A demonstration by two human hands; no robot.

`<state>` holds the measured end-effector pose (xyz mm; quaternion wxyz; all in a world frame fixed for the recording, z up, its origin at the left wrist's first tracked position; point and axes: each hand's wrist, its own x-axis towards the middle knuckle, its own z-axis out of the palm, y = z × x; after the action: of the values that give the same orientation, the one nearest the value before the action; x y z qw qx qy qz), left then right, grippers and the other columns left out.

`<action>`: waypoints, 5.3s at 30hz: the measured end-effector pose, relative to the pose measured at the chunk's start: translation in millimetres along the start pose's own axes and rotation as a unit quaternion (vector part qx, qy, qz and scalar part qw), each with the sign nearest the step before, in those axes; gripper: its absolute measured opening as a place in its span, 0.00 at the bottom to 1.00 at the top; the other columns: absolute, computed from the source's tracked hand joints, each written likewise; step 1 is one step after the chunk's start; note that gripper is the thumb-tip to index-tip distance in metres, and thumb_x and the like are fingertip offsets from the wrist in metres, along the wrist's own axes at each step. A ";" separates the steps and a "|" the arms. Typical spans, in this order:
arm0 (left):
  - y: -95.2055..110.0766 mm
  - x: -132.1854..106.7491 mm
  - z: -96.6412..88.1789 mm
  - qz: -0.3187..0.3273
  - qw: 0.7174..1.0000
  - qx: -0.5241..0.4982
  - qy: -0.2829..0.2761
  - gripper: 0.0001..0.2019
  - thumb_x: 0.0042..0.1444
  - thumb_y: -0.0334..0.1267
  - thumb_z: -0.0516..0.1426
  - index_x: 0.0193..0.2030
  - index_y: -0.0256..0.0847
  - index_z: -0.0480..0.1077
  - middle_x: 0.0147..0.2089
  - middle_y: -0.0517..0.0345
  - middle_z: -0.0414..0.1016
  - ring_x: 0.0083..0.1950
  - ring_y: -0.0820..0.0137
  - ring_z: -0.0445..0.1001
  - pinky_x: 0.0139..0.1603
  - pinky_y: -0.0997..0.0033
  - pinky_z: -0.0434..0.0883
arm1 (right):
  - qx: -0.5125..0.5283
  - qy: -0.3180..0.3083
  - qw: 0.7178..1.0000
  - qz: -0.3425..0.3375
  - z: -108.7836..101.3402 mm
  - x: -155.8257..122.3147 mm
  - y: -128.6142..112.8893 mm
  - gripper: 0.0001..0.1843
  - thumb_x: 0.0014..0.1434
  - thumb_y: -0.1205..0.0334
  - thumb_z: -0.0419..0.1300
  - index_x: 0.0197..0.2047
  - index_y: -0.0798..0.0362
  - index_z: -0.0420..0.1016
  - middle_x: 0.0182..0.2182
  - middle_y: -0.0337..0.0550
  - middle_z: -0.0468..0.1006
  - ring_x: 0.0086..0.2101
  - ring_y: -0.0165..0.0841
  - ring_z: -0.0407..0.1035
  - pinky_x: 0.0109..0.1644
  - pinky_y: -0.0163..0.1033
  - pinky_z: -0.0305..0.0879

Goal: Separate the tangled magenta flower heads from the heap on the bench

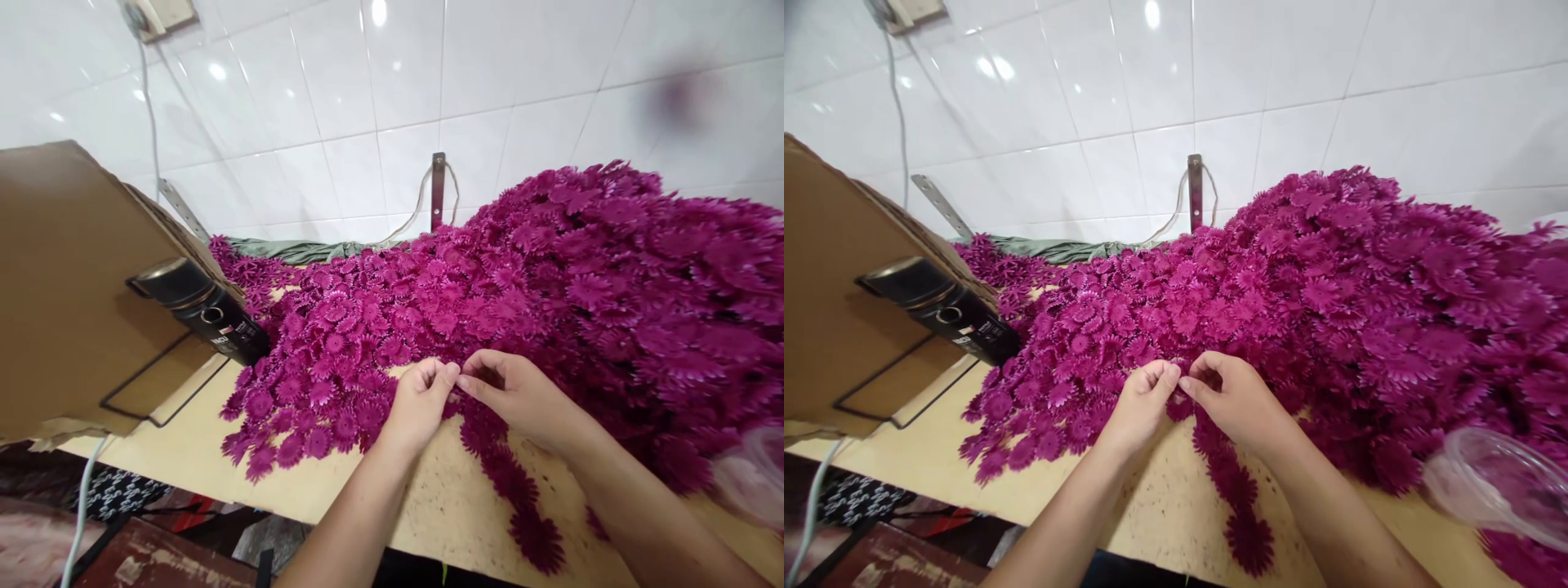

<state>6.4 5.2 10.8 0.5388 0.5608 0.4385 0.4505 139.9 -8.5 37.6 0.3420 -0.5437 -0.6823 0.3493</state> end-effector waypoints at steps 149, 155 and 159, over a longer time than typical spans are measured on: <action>15.5 12.5 -28.3 0.054 0.972 0.156 0.166 0.08 0.47 0.40 0.56 0.34 0.39 0.67 0.28 0.62 0.68 0.29 0.72 0.66 0.35 0.71 0.65 | 0.334 0.131 0.928 0.104 9.4 -30.9 15.5 0.15 0.41 0.51 0.65 0.26 0.53 0.69 0.22 0.34 0.65 0.24 0.25 0.56 0.29 0.32 0.56; 7.4 0.6 -23.6 0.097 0.960 0.251 0.075 0.16 0.51 0.37 0.54 0.47 0.40 0.68 0.43 0.52 0.72 0.45 0.65 0.69 0.51 0.62 0.62 | 0.339 0.157 0.918 0.131 8.3 -24.3 13.6 0.18 0.36 0.51 0.67 0.21 0.54 0.66 0.20 0.33 0.64 0.23 0.24 0.55 0.29 0.32 0.53; 9.4 -11.8 -9.6 0.128 0.970 0.207 -0.007 0.08 0.52 0.36 0.53 0.38 0.41 0.72 0.39 0.54 0.74 0.43 0.67 0.70 0.48 0.67 0.64 | 0.323 0.163 0.925 0.117 13.3 -21.3 16.6 0.22 0.39 0.50 0.66 0.16 0.53 0.58 0.17 0.31 0.56 0.21 0.24 0.48 0.25 0.32 0.47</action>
<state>-5.4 -4.7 20.0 0.3519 0.7151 0.4428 0.4109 140.8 -28.1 14.7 0.5624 -0.5293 -0.3985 0.4948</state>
